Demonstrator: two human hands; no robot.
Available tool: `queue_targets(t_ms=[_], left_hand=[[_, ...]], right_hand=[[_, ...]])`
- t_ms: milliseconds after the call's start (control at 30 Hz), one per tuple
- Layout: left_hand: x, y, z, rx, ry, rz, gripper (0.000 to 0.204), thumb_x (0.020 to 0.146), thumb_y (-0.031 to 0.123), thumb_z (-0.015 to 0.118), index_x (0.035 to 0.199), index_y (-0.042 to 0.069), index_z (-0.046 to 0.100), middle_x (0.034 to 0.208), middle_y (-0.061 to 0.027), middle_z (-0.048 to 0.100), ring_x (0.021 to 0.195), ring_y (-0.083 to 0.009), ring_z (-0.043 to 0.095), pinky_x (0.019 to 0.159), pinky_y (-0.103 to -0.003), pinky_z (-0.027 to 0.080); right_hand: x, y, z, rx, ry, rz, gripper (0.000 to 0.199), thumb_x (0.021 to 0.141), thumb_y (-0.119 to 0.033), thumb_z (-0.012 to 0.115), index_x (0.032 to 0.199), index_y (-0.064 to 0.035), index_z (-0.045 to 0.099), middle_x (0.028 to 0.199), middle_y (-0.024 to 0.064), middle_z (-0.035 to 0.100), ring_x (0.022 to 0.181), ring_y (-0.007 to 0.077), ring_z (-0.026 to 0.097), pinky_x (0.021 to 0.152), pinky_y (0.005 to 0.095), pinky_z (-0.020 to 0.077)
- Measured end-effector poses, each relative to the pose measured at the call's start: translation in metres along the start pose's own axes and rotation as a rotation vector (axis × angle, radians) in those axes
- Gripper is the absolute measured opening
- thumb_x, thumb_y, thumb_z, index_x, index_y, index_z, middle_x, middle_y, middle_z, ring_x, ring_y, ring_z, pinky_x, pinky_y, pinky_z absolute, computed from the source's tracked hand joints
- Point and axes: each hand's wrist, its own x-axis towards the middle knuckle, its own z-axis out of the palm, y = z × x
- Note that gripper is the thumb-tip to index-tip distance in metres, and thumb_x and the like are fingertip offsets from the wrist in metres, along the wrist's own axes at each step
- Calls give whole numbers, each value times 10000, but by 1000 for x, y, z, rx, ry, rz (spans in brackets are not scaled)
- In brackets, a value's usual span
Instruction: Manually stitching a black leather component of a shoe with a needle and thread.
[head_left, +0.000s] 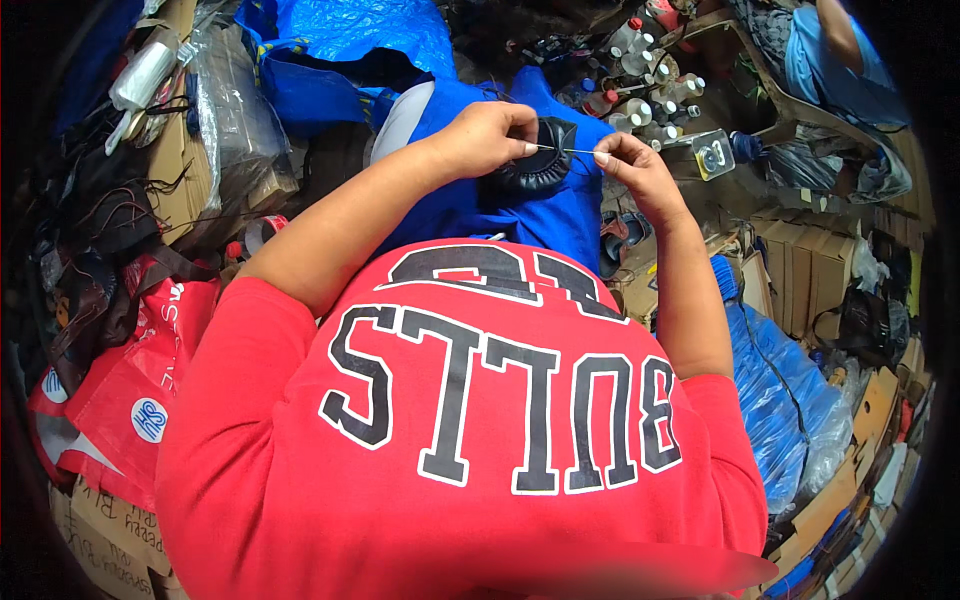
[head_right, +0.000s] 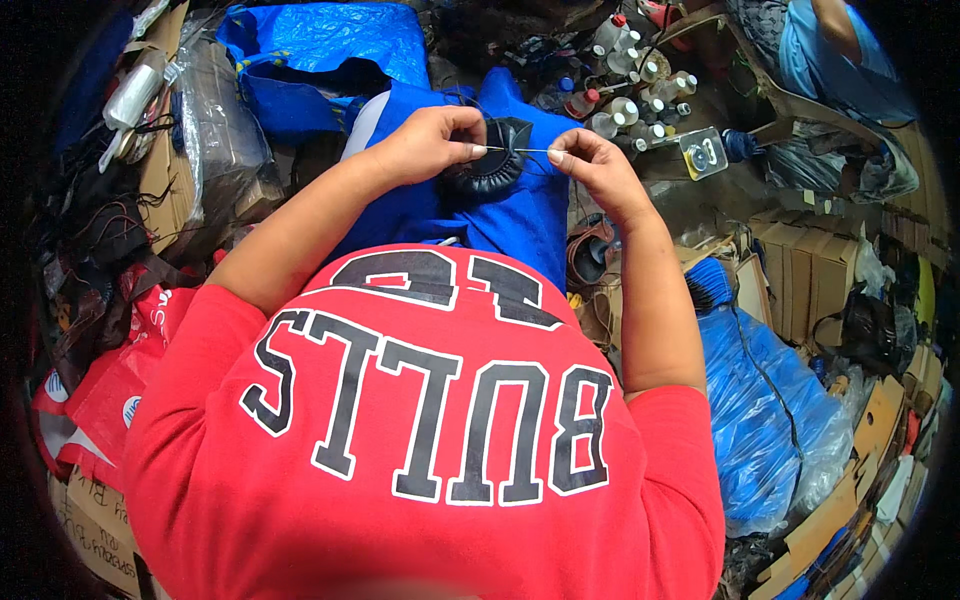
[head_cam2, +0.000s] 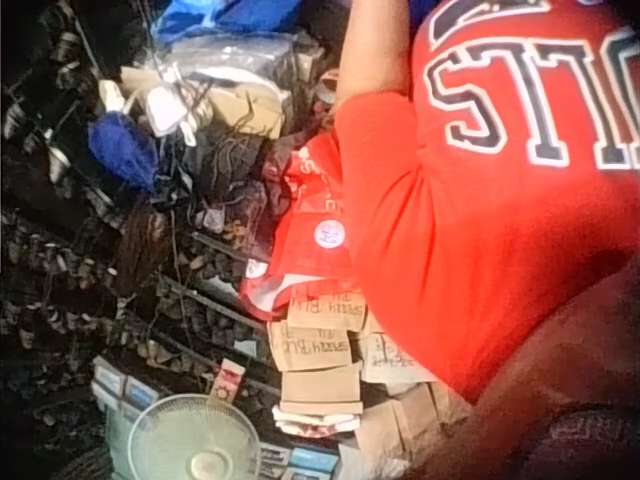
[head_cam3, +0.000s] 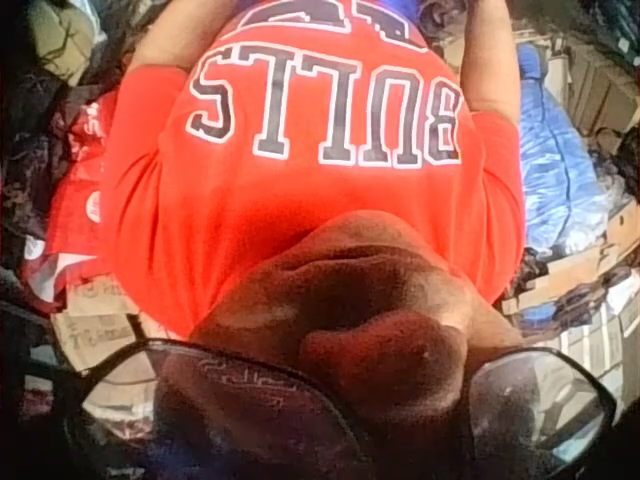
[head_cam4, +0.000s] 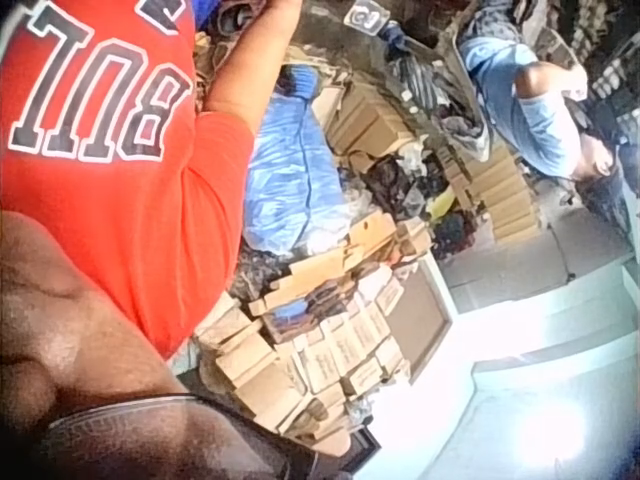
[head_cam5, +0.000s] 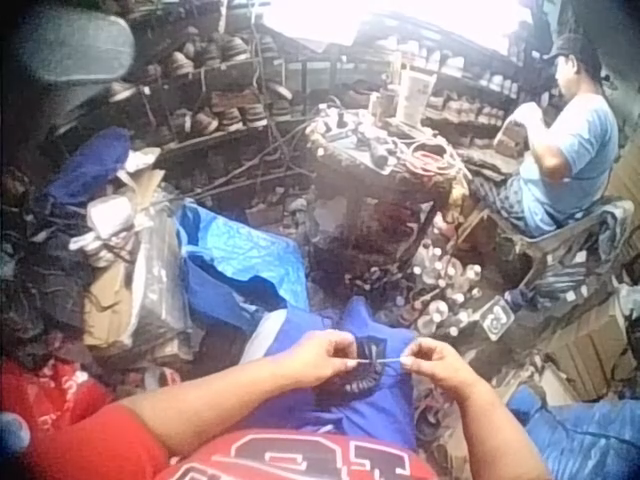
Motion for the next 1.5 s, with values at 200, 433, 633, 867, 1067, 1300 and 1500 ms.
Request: queue_targets(t_ms=[200,433,633,867,1067,1300,1500], left_hand=[[9,10,5,207,-78,-24,141,851,130,567,942,24,583,744,-97,610,696,-162,582,644,-296,463],[8,9,11,347,-86,163,146,841,111,543,969,50,576,823,-151,622,777,-305,609,675,-357,467],[8,12,11,473,-93,182,144,837,126,537,955,48,561,834,-181,618,797,-362,599,686,-408,468],[7,8,12,480,-101,169,166,836,125,522,985,62,556,847,-190,614,800,-371,595,677,-406,474],[-5,9,1,477,-111,236,163,828,114,528,982,64,540,860,-178,608,825,-367,585,695,-406,466],[-66,-14,-57,565,109,226,90,820,118,564,867,46,538,747,-154,590,717,-349,574,620,-402,447],[-38,48,-57,-129,287,152,121,826,122,629,811,5,603,743,9,589,699,-50,501,644,-200,407]], right_hand=[[-15,0,2,-203,18,32,190,780,-195,697,825,-18,646,870,12,560,834,92,514,764,229,400],[-17,-42,-15,-411,209,-198,137,777,-164,657,796,-33,623,807,25,539,827,131,513,722,246,401],[-2,-54,-7,-850,475,-398,102,770,-173,642,833,-95,660,875,84,588,823,246,564,752,329,439],[-4,-62,33,-1475,-20,-417,82,819,-174,561,875,-120,588,845,45,618,903,230,557,831,394,366],[2,-45,27,-1417,-103,-432,70,791,-101,543,849,-125,573,768,50,623,822,251,577,766,392,392],[-25,-25,-21,-1000,105,-136,76,808,-116,593,873,-85,619,714,25,606,707,158,549,694,304,404],[7,-37,6,86,225,-216,181,820,-187,654,886,-18,661,810,5,604,738,73,511,693,217,397]])
